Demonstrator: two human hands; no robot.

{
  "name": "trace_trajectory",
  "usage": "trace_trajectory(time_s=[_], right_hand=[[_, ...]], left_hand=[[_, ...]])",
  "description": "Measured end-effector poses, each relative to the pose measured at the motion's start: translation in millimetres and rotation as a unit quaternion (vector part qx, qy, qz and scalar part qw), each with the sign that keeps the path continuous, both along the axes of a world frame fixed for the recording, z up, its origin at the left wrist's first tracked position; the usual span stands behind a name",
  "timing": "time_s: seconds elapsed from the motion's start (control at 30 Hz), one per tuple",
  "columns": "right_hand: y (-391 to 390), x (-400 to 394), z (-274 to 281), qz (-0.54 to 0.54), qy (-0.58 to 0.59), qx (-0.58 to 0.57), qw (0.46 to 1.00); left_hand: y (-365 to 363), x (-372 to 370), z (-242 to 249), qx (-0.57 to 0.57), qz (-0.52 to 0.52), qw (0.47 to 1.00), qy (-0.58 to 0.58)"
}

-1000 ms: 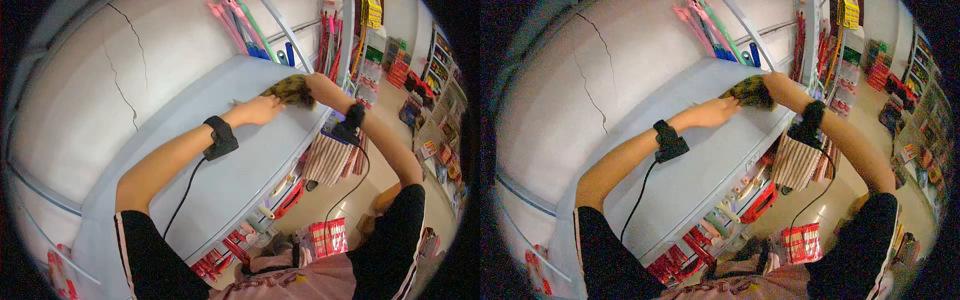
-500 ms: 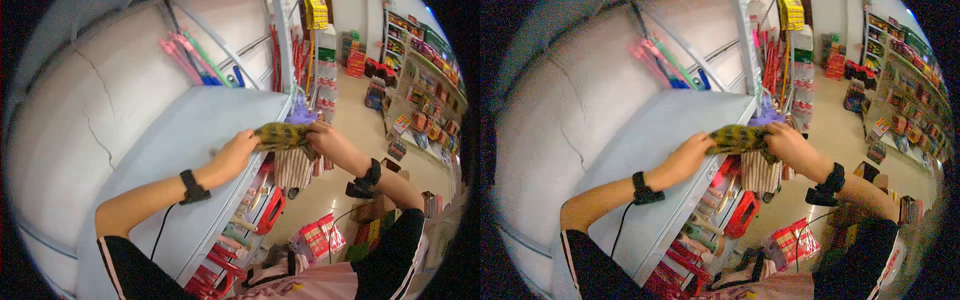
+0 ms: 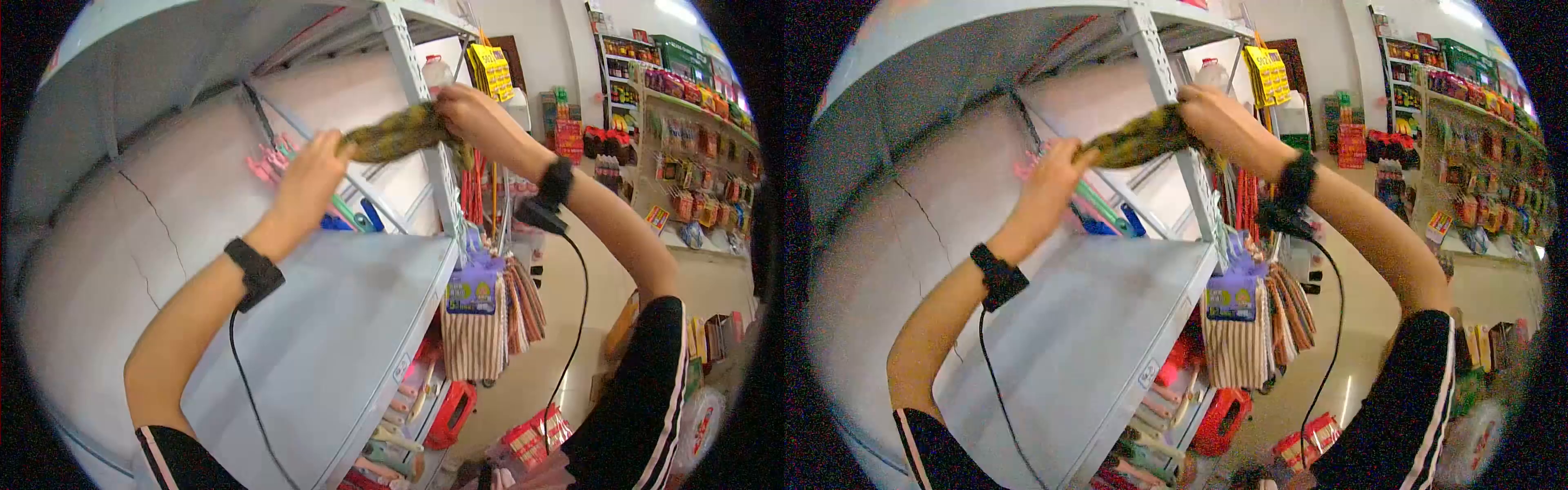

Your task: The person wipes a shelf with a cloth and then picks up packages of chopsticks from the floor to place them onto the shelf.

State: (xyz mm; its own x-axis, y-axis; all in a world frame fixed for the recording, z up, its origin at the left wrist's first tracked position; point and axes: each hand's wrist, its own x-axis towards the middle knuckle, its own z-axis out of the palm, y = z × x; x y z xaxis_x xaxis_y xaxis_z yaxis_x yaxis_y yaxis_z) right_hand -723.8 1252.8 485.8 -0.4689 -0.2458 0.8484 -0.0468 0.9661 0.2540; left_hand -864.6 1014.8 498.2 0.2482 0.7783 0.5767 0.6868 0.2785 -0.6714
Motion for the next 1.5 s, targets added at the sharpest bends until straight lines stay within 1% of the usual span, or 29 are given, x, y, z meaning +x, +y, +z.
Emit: trace_trajectory(time_s=[0.03, 0.1, 0.13, 0.2, 0.23, 0.33, 0.4, 0.47, 0.6, 0.7, 0.77, 0.8, 0.87, 0.97, 1.0, 1.03, 1.07, 1.1, 1.13, 1.17, 1.2, 1.23, 1.27, 1.3, 1.33, 1.4, 1.43, 1.47, 1.5], right_hand=[[8, -14, 19, -0.002, 0.022, -0.009, 1.000], [24, -40, 57, -0.014, 0.112, 0.121, 0.986], [26, -52, 74, -0.012, 0.115, 0.122, 0.986], [28, -73, 98, 0.010, 0.215, 0.149, 0.965], [30, -80, 103, 0.013, 0.215, 0.148, 0.965], [36, -91, 107, 0.112, 0.232, 0.070, 0.964], [42, -96, 102, 0.118, 0.233, 0.051, 0.964], [38, -90, 90, 0.115, 0.220, 0.027, 0.968], [38, -80, 35, 0.099, 0.162, -0.010, 0.982], [34, -60, -26, 0.103, 0.078, -0.137, 0.982], [39, -57, -72, 0.107, 0.049, -0.131, 0.984], [41, -54, -90, 0.087, 0.008, -0.084, 0.993], [40, -47, -108, 0.063, -0.040, -0.048, 0.996], [34, -50, -87, 0.051, -0.075, -0.043, 0.995], [35, -55, -72, 0.049, -0.094, -0.053, 0.993], [45, -64, -57, 0.072, -0.054, 0.000, 0.996], [37, -59, -28, 0.074, -0.074, -0.086, 0.991], [61, -81, -12, 0.122, 0.048, 0.052, 0.990], [32, -60, 23, 0.000, -0.021, -0.009, 1.000], [51, -78, 48, 0.028, 0.062, 0.092, 0.993], [60, -91, 70, 0.095, 0.132, 0.112, 0.980], [47, -87, 89, -0.011, 0.127, 0.107, 0.986], [35, -83, 100, 0.093, 0.092, 0.036, 0.991], [26, -80, 106, 0.195, 0.054, -0.036, 0.979], [19, -77, 107, 0.195, 0.051, -0.035, 0.979], [11, -70, 97, 0.040, 0.189, 0.061, 0.979], [9, -72, 89, 0.038, 0.181, 0.060, 0.981], [6, -75, 83, 0.077, 0.205, 0.006, 0.976], [4, -77, 79, 0.117, 0.232, -0.047, 0.965]], left_hand=[[9, -8, 16, 0.032, -0.008, 0.999, 0.040], [24, -18, 42, 0.069, 0.036, 0.996, 0.042], [30, -23, 53, 0.101, 0.079, 0.991, 0.037], [41, -36, 72, 0.134, 0.086, 0.985, 0.062], [45, -40, 75, 0.164, 0.090, 0.979, 0.086], [51, -62, 73, 0.145, 0.114, 0.979, 0.089], [59, -73, 63, 0.154, 0.118, 0.976, 0.101], [64, -69, 36, 0.123, 0.061, 0.990, 0.040], [67, -65, -20, 0.069, 0.043, 0.997, -0.014], [61, -56, -59, 0.009, 0.035, 0.999, -0.039], [55, -51, -86, -0.029, 0.041, 0.998, -0.043], [55, -52, -103, -0.050, 0.045, 0.996, -0.066], [53, -48, -115, -0.067, 0.050, 0.992, -0.092], [55, -45, -119, -0.085, 0.054, 0.992, -0.072], [61, -52, -117, -0.052, 0.061, 0.993, -0.085], [68, -57, -114, -0.020, 0.068, 0.993, -0.097], [70, -53, -103, -0.004, 0.068, 0.996, -0.066], [76, -53, -92, 0.029, 0.046, 0.996, -0.069], [83, -54, -78, 0.063, 0.025, 0.995, -0.071], [86, -48, -59, 0.079, 0.007, 0.994, -0.075], [90, -46, -41, 0.096, -0.012, 0.992, -0.078], [98, -63, -30, 0.149, -0.119, 0.980, -0.054], [99, -56, -7, 0.135, -0.052, 0.977, -0.158], [102, -67, 11, 0.145, -0.077, 0.969, -0.185], [105, -74, 27, 0.175, -0.078, 0.966, -0.176], [101, -85, 49, 0.155, -0.050, 0.972, -0.171], [98, -89, 49, 0.134, -0.021, 0.977, -0.166], [101, -100, 35, 0.178, -0.064, 0.979, -0.079], [103, -102, 22, 0.181, -0.063, 0.978, -0.079]])
